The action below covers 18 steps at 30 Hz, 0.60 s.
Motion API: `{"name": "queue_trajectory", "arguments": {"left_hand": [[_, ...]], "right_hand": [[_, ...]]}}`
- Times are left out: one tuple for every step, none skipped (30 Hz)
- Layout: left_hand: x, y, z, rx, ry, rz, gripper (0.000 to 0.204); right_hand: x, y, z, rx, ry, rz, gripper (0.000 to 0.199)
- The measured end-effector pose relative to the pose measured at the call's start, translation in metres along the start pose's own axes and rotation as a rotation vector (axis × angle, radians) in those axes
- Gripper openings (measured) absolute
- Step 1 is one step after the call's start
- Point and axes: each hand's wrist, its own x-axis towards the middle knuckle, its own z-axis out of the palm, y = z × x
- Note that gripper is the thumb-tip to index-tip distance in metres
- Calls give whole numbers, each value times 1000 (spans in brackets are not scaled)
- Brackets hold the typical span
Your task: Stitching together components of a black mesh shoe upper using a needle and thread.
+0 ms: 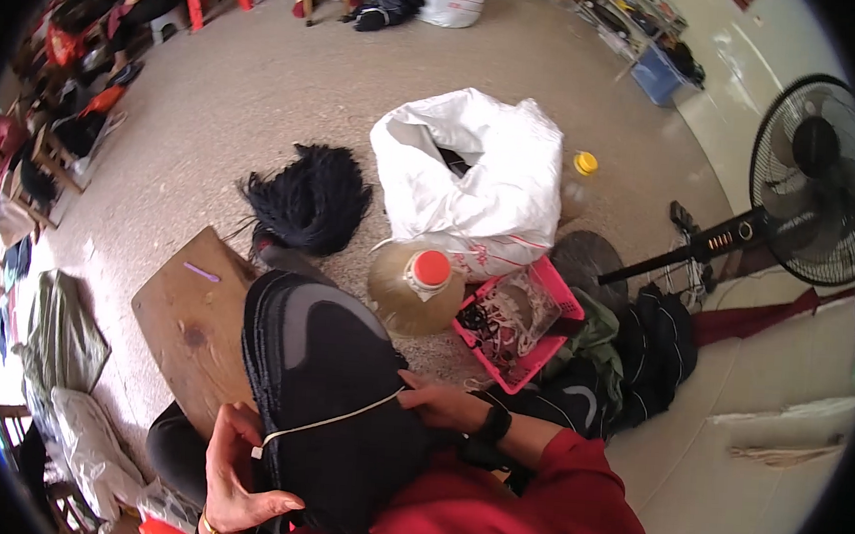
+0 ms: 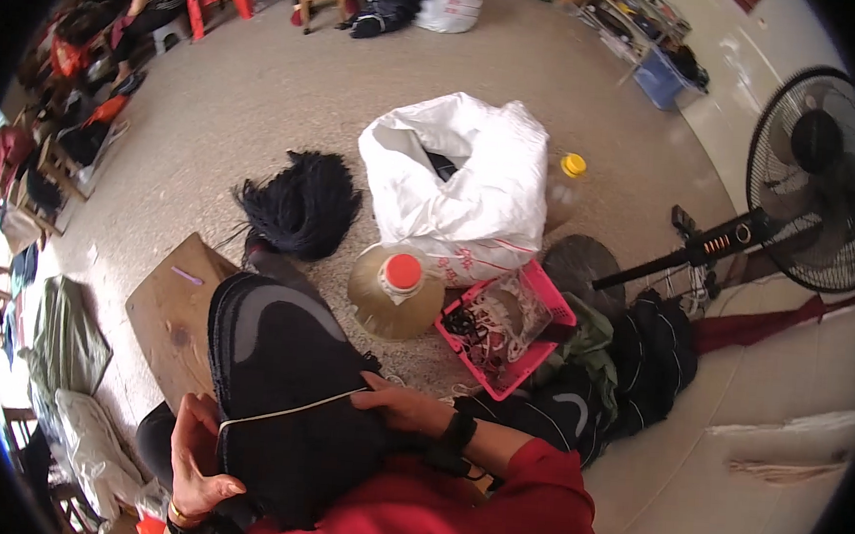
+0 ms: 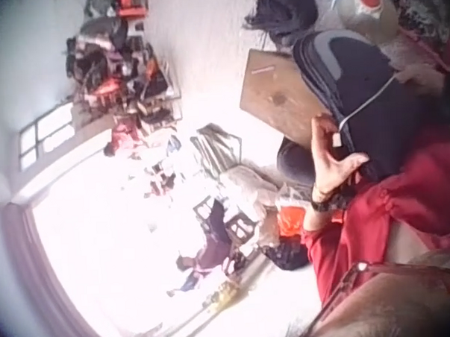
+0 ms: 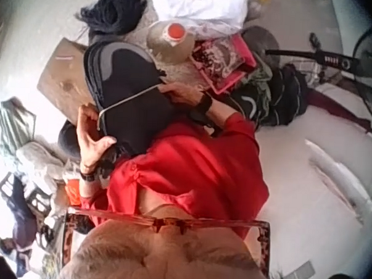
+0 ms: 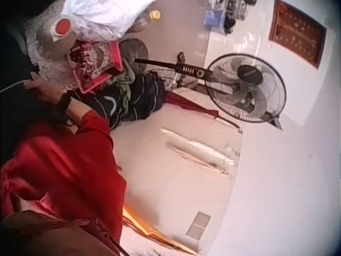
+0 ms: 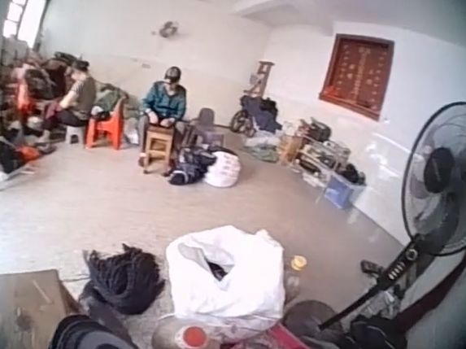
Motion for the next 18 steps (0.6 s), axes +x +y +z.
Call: {"name": "queue_trajectory", "arguments": {"left_hand": [[-1,5,1,21,25,8,76],[-1,11,2,25,20,6,76],[2,14,3,68,26,-30,73],[5,17,5,112,32,-67,70],[7,21,9,108,12,-69,70],[11,26,16,116,39,-69,66],[14,29,20,125,67,-69,61],[18,31,21,150,58,-56,60],[20,32,21,149,40,-61,60],[21,33,21,172,37,-52,61],[22,34,21,195,33,-42,61],[24,34,23,193,16,-50,61],[26,36,24,192,-3,-56,61],[29,37,25,197,-6,-77,61],[31,38,25,204,-7,-97,62],[33,32,18,237,-53,-71,62],[33,28,17,239,-69,-76,62],[35,25,17,216,-65,-84,60]], "right_hand": [[-4,-11,19,5,-1,-5,77],[-11,-23,39,-30,25,19,76],[-18,-31,50,-62,67,34,75],[-18,-30,48,-53,81,21,75],[-17,-28,46,-48,33,-19,75],[-16,-27,43,-44,-16,-60,75],[-15,-27,41,-35,-4,-72,75],[-15,-28,39,-30,-4,-96,76],[-15,-28,37,-23,-6,-117,76],[-16,-29,35,-11,6,-127,76],[-16,-30,33,-19,-21,-151,80],[-16,-30,31,-29,-46,-176,83],[-17,-30,29,-17,-34,-186,83],[-17,-29,27,-15,-61,-209,85],[-17,-28,25,-14,-90,-231,88],[-18,-26,21,-3,-82,-241,88],[-19,-24,17,16,-91,-239,88],[-19,-22,12,34,-100,-238,89]]}}
